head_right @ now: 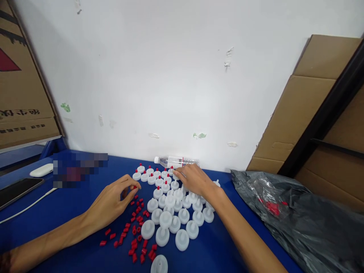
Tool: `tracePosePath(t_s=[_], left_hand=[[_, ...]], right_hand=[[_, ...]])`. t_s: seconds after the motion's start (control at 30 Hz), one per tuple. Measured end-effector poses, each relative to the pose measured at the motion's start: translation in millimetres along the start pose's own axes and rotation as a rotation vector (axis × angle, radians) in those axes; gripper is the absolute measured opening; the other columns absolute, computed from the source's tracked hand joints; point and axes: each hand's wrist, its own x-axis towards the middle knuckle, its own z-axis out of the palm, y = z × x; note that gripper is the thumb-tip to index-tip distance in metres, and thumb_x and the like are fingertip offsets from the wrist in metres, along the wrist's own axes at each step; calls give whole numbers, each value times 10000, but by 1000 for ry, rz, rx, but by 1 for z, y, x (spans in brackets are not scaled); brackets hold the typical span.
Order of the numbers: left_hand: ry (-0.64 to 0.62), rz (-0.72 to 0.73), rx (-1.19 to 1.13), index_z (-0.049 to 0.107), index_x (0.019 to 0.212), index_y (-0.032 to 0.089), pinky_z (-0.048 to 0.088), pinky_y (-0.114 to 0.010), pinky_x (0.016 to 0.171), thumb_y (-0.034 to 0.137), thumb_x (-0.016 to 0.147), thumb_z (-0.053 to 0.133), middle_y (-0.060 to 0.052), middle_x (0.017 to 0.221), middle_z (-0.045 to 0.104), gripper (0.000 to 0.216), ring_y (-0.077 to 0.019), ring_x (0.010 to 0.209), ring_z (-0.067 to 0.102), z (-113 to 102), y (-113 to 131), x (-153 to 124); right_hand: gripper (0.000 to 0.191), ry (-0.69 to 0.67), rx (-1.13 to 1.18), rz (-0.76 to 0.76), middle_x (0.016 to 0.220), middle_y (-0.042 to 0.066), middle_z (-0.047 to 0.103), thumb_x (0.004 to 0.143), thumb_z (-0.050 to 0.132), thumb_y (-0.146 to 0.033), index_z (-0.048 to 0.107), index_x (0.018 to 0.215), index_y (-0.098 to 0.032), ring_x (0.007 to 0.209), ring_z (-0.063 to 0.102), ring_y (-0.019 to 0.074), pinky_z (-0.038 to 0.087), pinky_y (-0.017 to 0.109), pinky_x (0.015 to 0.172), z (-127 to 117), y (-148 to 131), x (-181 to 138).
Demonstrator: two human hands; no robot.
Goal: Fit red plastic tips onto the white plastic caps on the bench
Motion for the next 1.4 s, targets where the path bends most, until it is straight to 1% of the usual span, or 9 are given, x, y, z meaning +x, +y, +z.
tracePosePath(t_s=[0.23,0.43,0.57,0.7,0.8,0.87,1.03,1.17,1.4], left_hand=[[-29,-25,66,710,950,238,416,-317,684,356,1009,431,-21,954,654,309,-188,760,615,-1,-2,2],[-55,-13,80,751,1012,255,436,-309,703,342,1024,414,-29,1044,660,348,-183,801,640,1,-6,1],[-56,-9,86,731,1116,256,443,-313,707,328,1010,449,-35,1049,667,310,-190,796,643,2,-5,-1],[-33,-22,85,685,1151,234,436,-328,687,370,1014,448,-40,1022,666,306,-206,780,636,1,-2,-1],[-1,-5,67,655,1123,243,429,-327,688,371,1034,397,-24,1003,656,301,-198,771,623,-4,4,-1],[31,45,10,638,1059,244,425,-315,683,360,1044,380,-5,941,646,283,-180,735,602,-7,9,-3],[87,181,-104,580,984,234,405,-289,646,376,1034,452,29,807,598,198,-154,670,554,-8,16,-11],[96,244,-94,529,878,221,384,-286,635,362,1042,451,18,809,565,230,-156,706,540,-6,15,-14],[76,275,-87,496,860,220,368,-292,628,292,1056,383,12,803,548,237,-155,678,505,-8,13,-14]], right_hand=[[512,40,16,-2,905,92,761,1075,340,-484,753,968,-202,918,691,256,454,342,862,-8,-5,1],[313,45,43,-59,928,49,782,1004,567,-456,785,925,-246,936,686,248,446,380,935,0,-23,4],[142,48,50,-63,901,51,772,938,685,-334,764,897,-223,971,679,252,464,355,860,8,-30,5],[208,131,83,-15,954,41,751,1042,494,-350,661,1040,-226,870,687,203,473,314,753,-5,-34,3],[257,171,86,4,818,7,713,1092,339,-369,547,1155,-231,681,642,178,446,293,629,-16,-42,0],[202,165,68,-33,795,-6,693,1090,363,-338,523,1155,-234,653,626,167,438,284,610,-18,-52,0],[96,102,-40,-239,1064,58,676,1020,538,-205,585,1104,-201,923,658,197,506,306,741,-9,-85,-2],[96,58,-152,-358,1030,111,650,984,554,-113,627,1047,-119,963,642,237,543,354,787,-2,-104,-4],[147,61,-221,-400,1057,106,662,968,642,-197,654,1078,-99,976,655,238,591,374,803,-3,-107,-6]])
